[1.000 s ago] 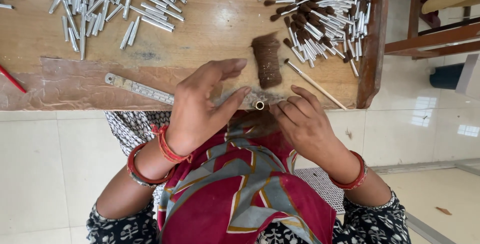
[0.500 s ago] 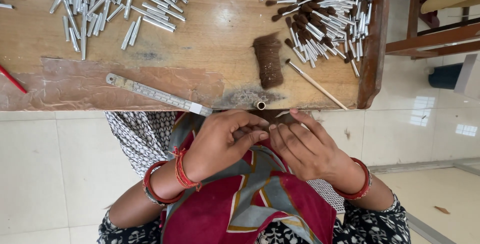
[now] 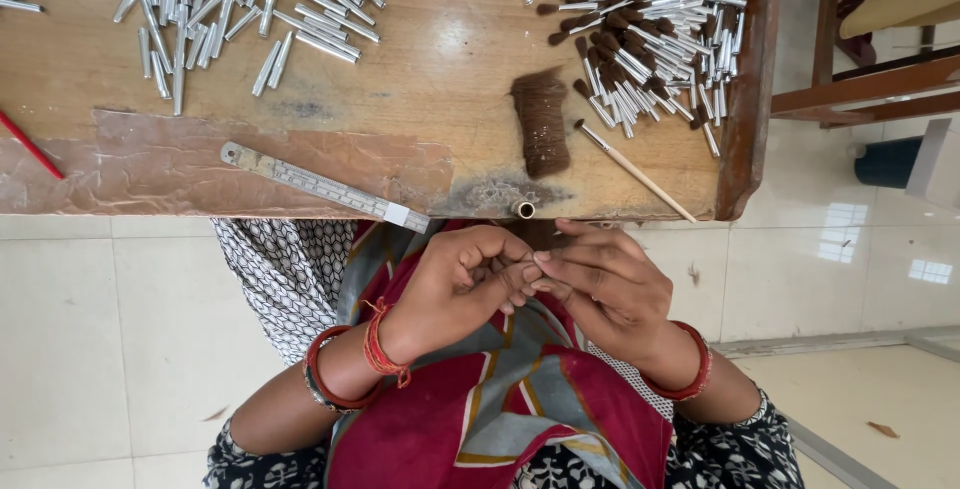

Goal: The recorder is assembling small brushes by inserting hair into metal ferrules.

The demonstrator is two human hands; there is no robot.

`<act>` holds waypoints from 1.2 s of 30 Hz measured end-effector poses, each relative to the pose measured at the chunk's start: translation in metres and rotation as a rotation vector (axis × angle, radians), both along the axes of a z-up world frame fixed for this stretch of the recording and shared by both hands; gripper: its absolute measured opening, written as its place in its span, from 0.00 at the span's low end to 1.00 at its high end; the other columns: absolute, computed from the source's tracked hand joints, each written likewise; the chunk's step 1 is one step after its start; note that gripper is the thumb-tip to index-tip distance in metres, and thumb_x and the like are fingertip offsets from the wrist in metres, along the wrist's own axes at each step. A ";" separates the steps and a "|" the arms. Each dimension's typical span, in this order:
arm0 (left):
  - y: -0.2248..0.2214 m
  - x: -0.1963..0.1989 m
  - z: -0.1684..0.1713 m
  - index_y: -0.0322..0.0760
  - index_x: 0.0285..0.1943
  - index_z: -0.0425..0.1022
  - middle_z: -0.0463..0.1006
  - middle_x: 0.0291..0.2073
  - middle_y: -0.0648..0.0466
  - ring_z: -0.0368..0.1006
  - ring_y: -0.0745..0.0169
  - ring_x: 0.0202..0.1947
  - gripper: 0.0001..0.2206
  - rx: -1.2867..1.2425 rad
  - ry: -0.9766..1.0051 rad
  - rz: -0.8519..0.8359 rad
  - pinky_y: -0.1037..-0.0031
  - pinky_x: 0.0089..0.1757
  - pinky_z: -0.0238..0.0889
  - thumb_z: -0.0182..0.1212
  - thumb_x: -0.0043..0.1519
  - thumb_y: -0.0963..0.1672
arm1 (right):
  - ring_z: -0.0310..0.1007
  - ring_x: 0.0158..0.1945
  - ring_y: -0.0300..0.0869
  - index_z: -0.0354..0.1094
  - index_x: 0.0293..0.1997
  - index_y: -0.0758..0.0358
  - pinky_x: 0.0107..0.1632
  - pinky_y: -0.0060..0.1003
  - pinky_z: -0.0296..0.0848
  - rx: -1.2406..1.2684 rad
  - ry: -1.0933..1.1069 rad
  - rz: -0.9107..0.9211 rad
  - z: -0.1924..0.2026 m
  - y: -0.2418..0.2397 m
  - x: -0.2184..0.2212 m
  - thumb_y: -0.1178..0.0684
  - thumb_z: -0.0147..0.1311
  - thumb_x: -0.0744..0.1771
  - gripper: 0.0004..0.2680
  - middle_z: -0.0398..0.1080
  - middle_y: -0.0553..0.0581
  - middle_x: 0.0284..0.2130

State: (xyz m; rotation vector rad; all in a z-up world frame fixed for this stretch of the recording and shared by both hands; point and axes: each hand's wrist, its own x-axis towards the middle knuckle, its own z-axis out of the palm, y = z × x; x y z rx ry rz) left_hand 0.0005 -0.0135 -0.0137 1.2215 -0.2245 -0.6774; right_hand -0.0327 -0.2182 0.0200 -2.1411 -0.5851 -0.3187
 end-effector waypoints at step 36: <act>-0.008 0.015 -0.013 0.35 0.54 0.79 0.81 0.45 0.51 0.79 0.55 0.40 0.14 0.498 -0.977 0.334 0.67 0.39 0.74 0.66 0.59 0.37 | 0.79 0.46 0.46 0.76 0.54 0.64 0.47 0.35 0.76 -0.192 0.119 -0.226 -0.002 0.001 0.020 0.61 0.65 0.64 0.13 0.78 0.59 0.45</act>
